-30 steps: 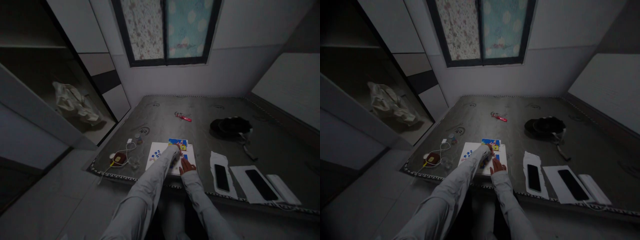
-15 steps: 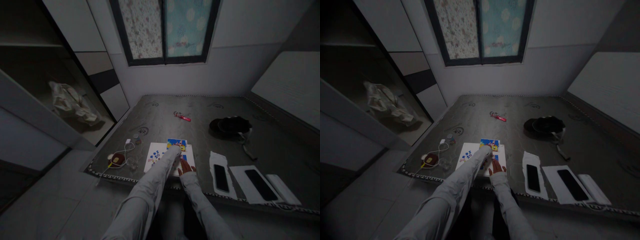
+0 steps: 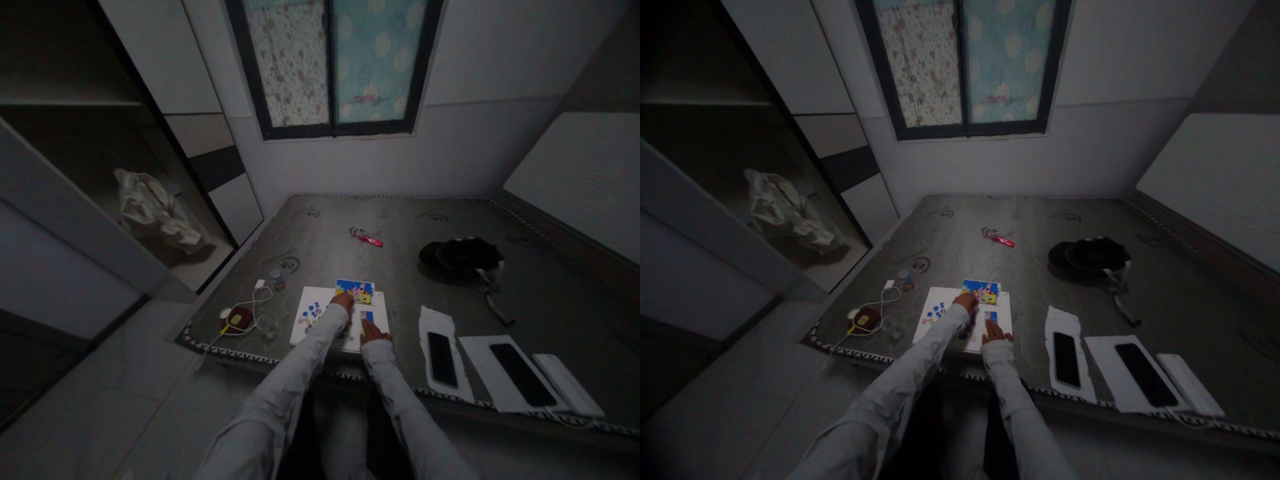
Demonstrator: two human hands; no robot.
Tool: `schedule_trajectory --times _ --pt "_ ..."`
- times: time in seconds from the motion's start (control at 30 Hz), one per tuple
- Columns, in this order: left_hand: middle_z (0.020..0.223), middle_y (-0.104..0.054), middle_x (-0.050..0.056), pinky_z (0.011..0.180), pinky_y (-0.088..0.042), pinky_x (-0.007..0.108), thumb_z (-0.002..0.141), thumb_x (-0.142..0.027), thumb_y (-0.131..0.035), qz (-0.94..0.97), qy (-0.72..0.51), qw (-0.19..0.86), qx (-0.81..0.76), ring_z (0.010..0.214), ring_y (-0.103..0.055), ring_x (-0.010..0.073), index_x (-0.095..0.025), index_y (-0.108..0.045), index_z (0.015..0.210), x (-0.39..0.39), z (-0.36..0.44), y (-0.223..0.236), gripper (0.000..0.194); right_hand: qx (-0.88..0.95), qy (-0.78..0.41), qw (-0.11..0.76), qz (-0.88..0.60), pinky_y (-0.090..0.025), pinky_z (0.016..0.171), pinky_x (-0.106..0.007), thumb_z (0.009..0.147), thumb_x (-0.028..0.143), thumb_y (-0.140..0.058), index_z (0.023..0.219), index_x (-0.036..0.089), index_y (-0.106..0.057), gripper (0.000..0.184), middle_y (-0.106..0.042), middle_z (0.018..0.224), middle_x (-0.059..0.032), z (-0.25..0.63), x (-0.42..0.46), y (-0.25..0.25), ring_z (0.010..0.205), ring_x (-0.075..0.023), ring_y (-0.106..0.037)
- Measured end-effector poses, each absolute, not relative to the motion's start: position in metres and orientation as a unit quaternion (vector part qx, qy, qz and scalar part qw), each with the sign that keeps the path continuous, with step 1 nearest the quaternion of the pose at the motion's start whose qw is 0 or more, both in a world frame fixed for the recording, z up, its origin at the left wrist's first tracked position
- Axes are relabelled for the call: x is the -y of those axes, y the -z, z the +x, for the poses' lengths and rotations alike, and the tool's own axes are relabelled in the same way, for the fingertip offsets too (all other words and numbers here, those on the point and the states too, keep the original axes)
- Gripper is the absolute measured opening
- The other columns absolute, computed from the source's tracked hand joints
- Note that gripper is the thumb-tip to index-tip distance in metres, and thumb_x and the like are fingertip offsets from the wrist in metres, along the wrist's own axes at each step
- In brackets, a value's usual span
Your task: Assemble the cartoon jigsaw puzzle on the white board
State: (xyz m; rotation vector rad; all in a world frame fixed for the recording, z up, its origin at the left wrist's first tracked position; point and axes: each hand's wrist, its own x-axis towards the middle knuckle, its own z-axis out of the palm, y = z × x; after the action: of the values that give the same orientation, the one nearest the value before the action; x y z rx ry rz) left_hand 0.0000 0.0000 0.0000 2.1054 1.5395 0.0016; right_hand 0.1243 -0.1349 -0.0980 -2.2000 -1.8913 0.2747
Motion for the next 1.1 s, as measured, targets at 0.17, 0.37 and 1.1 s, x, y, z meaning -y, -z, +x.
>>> schedule_trajectory --times 0.17,0.37,1.1 --pt "0.151 -0.059 0.007 0.113 -0.043 0.04 0.097 -0.023 -0.059 0.843 0.021 0.184 -0.505 0.136 -0.053 0.0287 -0.028 -0.063 0.141 0.038 -0.056 0.018 0.045 0.647 -0.125 0.083 -0.747 -0.042 0.104 -0.044 0.081 0.008 -0.042 0.151 0.03 -0.053 0.074 -0.049 0.158 -0.0015 0.137 0.129 0.097 0.141 -0.024 -0.05" --pt "0.157 -0.053 0.0 0.114 -0.04 0.052 0.101 -0.037 -0.055 0.859 0.061 0.145 -0.487 0.142 -0.047 0.0339 -0.037 -0.06 0.143 0.066 -0.082 0.043 0.043 0.657 -0.148 0.051 -0.738 -0.041 0.107 -0.041 0.084 0.007 -0.038 0.155 0.027 -0.045 0.075 -0.039 0.164 0.0 0.141 0.13 0.091 0.147 -0.0209 -0.043" --pt "0.162 -0.046 -0.006 0.114 -0.042 0.051 0.102 -0.041 -0.05 0.846 0.049 0.157 -0.507 0.141 -0.045 0.0342 -0.046 -0.055 0.146 0.07 -0.082 0.063 0.045 0.638 -0.112 0.022 -0.761 -0.04 0.11 -0.049 0.092 0.02 -0.044 0.152 0.037 -0.049 0.063 -0.043 0.164 -0.0011 0.138 0.126 0.082 0.145 -0.0248 -0.04"
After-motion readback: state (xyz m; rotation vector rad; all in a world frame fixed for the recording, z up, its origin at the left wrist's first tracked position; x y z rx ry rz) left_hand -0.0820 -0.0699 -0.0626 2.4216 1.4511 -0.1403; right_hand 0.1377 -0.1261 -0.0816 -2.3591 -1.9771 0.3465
